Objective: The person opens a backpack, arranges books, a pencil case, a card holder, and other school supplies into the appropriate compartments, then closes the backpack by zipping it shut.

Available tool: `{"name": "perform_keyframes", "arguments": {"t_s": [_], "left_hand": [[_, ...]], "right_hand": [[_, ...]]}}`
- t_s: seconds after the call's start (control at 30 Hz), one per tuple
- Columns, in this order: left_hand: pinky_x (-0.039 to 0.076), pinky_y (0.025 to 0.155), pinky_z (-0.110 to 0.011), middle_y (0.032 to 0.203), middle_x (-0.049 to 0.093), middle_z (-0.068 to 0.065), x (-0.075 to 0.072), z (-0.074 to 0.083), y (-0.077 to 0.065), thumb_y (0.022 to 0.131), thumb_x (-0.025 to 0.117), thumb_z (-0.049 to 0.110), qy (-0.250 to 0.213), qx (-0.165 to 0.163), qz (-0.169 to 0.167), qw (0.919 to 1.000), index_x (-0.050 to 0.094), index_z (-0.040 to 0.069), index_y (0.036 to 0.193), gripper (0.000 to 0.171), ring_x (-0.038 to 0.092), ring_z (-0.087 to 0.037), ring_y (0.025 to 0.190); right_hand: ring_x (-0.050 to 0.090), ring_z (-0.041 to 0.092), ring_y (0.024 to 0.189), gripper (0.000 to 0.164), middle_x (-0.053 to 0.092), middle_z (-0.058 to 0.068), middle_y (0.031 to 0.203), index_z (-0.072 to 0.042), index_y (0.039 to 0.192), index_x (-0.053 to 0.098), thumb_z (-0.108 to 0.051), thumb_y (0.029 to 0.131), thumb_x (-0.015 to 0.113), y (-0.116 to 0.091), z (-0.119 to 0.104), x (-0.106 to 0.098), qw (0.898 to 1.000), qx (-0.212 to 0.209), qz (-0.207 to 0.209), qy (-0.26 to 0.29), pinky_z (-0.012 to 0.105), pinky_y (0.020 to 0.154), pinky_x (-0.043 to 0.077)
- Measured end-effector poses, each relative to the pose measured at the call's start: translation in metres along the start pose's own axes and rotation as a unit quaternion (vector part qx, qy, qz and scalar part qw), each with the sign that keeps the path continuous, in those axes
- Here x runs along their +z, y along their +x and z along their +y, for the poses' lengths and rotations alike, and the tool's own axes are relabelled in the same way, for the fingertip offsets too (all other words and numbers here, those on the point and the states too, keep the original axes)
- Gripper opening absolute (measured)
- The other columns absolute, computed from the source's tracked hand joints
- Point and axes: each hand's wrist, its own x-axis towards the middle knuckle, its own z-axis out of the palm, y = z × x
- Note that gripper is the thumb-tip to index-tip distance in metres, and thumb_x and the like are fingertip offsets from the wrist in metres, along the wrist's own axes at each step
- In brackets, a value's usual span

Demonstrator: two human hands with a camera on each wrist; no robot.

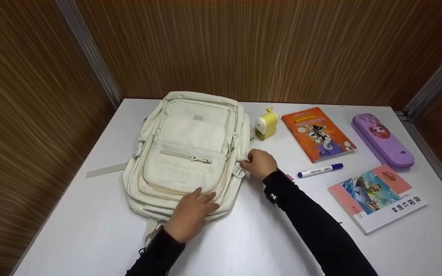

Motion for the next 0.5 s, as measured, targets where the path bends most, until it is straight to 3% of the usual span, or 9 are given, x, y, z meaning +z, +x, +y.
{"name": "perform_keyframes", "arguments": {"t_s": [0.27, 0.5], "left_hand": [[0.043, 0.103, -0.056, 0.131, 0.065, -0.005, -0.005, -0.018, -0.01, 0.081, 0.064, -0.005, -0.037, -0.005, -0.011, 0.9992, 0.074, 0.018, 0.107, 0.036, 0.054, -0.042, 0.127], [0.039, 0.105, -0.063, 0.135, 0.062, -0.006, -0.002, -0.024, -0.018, 0.074, 0.061, -0.016, -0.031, -0.033, -0.006, 0.999, 0.07, 0.014, 0.105, 0.044, 0.05, -0.043, 0.131]], "right_hand": [[0.049, 0.018, 0.063, 0.033, 0.051, -0.002, 0.065, -0.011, 0.072, 0.057, -0.038, 0.086, 0.07, -0.013, 0.001, -0.001, 1.0, -0.005, -0.02, 0.005, 0.028, 0.057, 0.034], [0.059, 0.02, 0.071, 0.027, 0.067, 0.005, 0.078, -0.008, 0.083, 0.07, -0.034, 0.089, 0.069, -0.021, 0.01, -0.004, 0.998, -0.035, -0.047, 0.016, 0.033, 0.067, 0.045]]}}
